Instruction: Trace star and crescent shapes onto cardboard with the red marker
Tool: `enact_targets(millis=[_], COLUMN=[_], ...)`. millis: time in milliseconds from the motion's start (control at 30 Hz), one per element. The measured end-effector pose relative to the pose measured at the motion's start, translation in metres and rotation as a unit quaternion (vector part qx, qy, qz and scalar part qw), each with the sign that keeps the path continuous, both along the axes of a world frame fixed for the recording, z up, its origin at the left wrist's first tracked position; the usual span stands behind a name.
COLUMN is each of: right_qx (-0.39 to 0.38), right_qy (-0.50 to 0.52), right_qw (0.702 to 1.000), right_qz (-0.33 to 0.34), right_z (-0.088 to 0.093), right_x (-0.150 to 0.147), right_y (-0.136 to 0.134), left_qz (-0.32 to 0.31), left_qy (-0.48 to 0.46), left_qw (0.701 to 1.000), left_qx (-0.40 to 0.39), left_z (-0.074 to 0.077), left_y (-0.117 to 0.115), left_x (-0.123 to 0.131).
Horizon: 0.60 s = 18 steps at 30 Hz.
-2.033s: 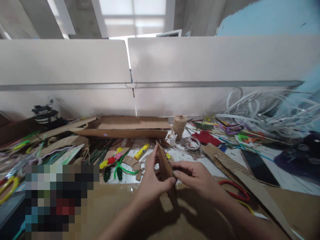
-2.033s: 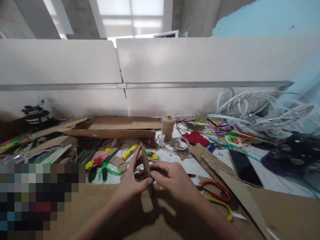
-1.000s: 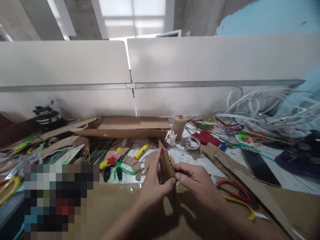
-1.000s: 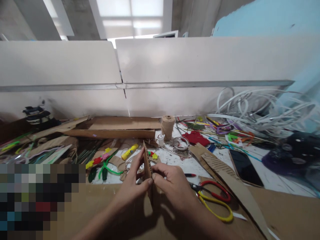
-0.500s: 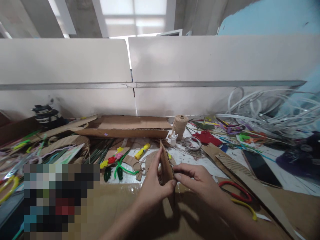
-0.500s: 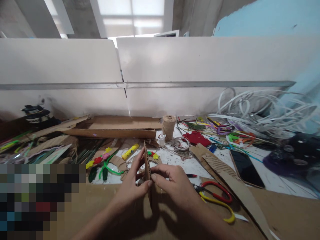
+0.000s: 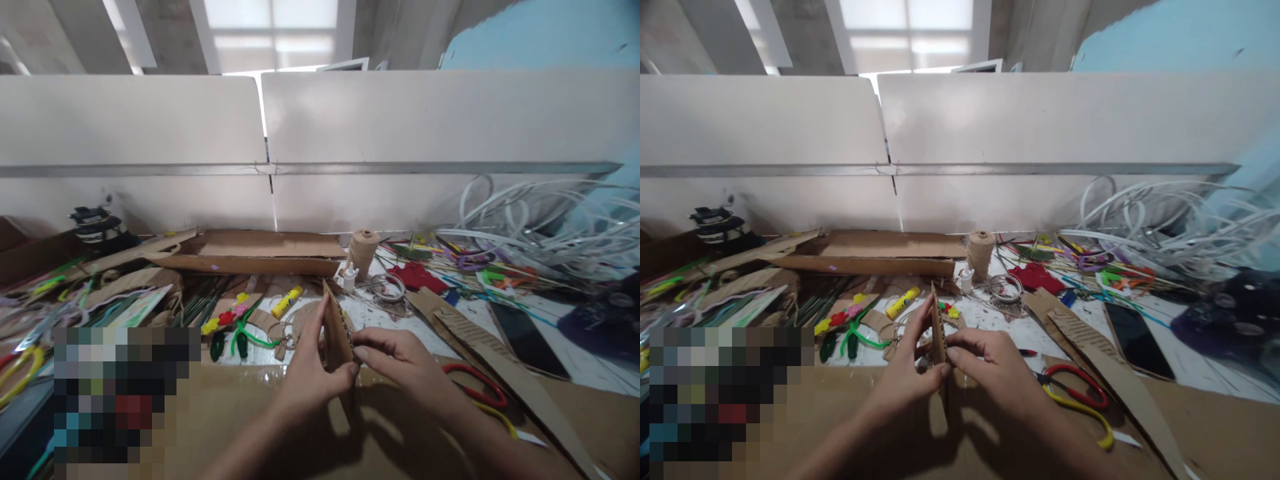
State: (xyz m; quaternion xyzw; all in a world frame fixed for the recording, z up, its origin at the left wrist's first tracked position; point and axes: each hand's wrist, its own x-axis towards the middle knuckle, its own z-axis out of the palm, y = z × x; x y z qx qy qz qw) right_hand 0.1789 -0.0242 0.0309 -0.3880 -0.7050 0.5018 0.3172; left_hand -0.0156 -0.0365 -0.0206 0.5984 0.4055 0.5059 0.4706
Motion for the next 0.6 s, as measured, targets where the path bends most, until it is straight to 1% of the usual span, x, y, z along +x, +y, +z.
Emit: enact_targets(millis=[233, 333, 533, 600], right_qx=[0.004, 0.000, 0.024, 0.031], right_qy=[-0.017, -0.029, -0.108, -0.120], right_qw=[1.000, 0.999, 0.992, 0.989], right_qz=[-0.002, -0.023, -0.068, -0.080], right_z=[0.005, 0.005, 0.004, 0.002], right_x=[-0.002, -0.004, -0.006, -0.006], right_y=[-0.004, -0.007, -0.013, -0.013], left_qz=[0.009, 0.011, 0.019, 0.021], left_qy=[0.025, 0.040, 0.061, 0.067], left_qw=[1.000, 0.999, 0.998, 0.997], left_qx=[0.005, 0.013, 0.024, 0.026], left_z=[-0.005, -0.006, -0.011, -0.012], left_y=[-0.001, -0.002, -0.003, -0.004], left_x=[-0.001, 0.001, 0.004, 0.004])
